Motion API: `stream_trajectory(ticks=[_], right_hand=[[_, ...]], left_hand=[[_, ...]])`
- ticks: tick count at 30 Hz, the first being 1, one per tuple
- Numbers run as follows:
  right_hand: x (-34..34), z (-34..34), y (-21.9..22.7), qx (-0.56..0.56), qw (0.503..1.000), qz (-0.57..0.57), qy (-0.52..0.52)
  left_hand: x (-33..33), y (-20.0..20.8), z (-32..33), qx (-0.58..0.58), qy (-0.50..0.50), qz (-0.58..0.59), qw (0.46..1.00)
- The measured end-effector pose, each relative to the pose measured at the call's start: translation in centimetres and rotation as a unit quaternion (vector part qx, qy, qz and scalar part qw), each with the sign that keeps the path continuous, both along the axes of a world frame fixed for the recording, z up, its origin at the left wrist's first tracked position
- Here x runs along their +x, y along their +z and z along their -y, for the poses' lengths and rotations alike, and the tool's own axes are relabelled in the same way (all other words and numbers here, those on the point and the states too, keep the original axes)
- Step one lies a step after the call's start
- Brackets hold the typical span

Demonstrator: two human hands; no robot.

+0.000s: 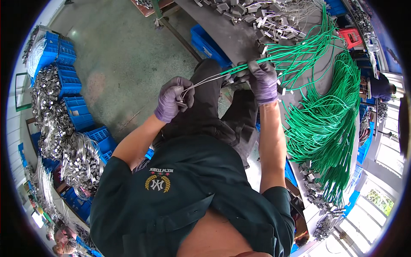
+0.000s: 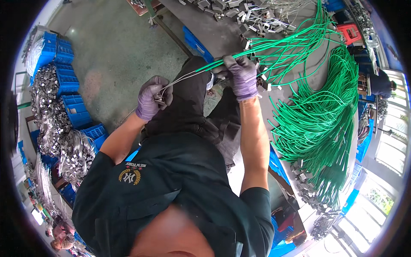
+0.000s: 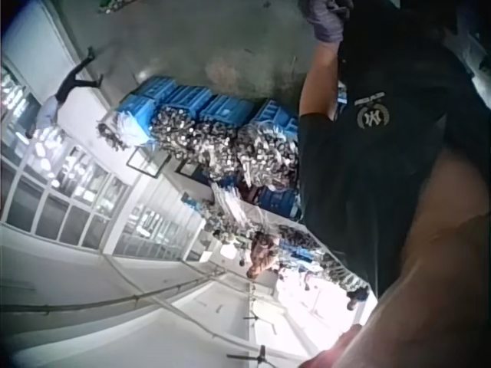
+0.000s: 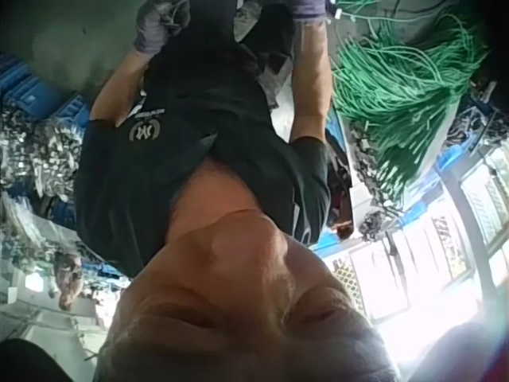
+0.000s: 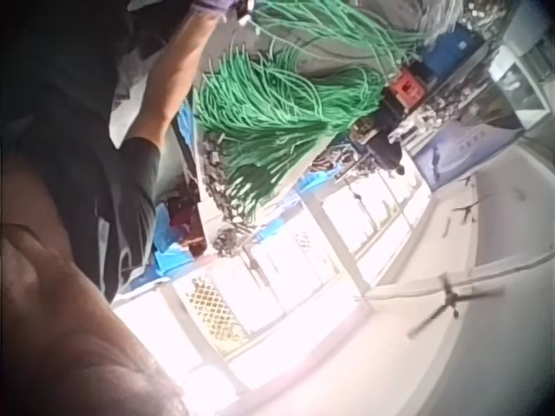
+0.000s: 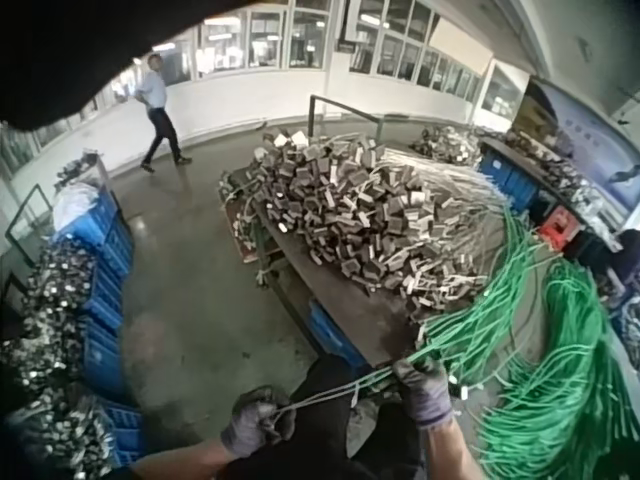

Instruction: Picking up and organizing long green electrical wires from a pile into structured bundles.

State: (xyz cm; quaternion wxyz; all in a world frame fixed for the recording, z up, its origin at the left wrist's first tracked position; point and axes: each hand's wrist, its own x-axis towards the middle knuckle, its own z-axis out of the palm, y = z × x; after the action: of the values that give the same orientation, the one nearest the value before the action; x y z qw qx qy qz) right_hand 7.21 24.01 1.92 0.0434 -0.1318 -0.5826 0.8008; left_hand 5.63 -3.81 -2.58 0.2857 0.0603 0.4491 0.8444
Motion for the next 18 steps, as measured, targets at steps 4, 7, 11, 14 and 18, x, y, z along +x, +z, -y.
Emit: stream_trajectory(ticks=[4, 7, 11, 14, 18], right_hand=[[0.4, 2.5, -0.2, 0.075, 0.996, 0.036, 0.033], [0.9, 4.4, -0.4, 0.037, 0.998, 0.027, 0.034], [1.0, 3.5, -0.6, 0.065, 0.989, 0.112, 0.066], [0.8, 2.6, -0.7, 0.096, 0.983, 0.131, 0.091], [0.4, 2.3, -0.9, 0.116, 0.975, 0.159, 0.103]], left_hand=[[-0.4, 0.8, -1.5, 0.022, -0.021, 0.048, 0.998], [-0.7, 0.9, -2.1, 0.017, -0.045, 0.059, 0.997], [-1.3, 0.7, -1.9, -0.095, -0.108, 0.039, 0.989], [-1.9, 0.5, -1.7, -0.153, -0.158, 0.033, 0.975], [-1.9, 1.7, -2.2, -0.265, -0.178, -0.037, 0.947]])
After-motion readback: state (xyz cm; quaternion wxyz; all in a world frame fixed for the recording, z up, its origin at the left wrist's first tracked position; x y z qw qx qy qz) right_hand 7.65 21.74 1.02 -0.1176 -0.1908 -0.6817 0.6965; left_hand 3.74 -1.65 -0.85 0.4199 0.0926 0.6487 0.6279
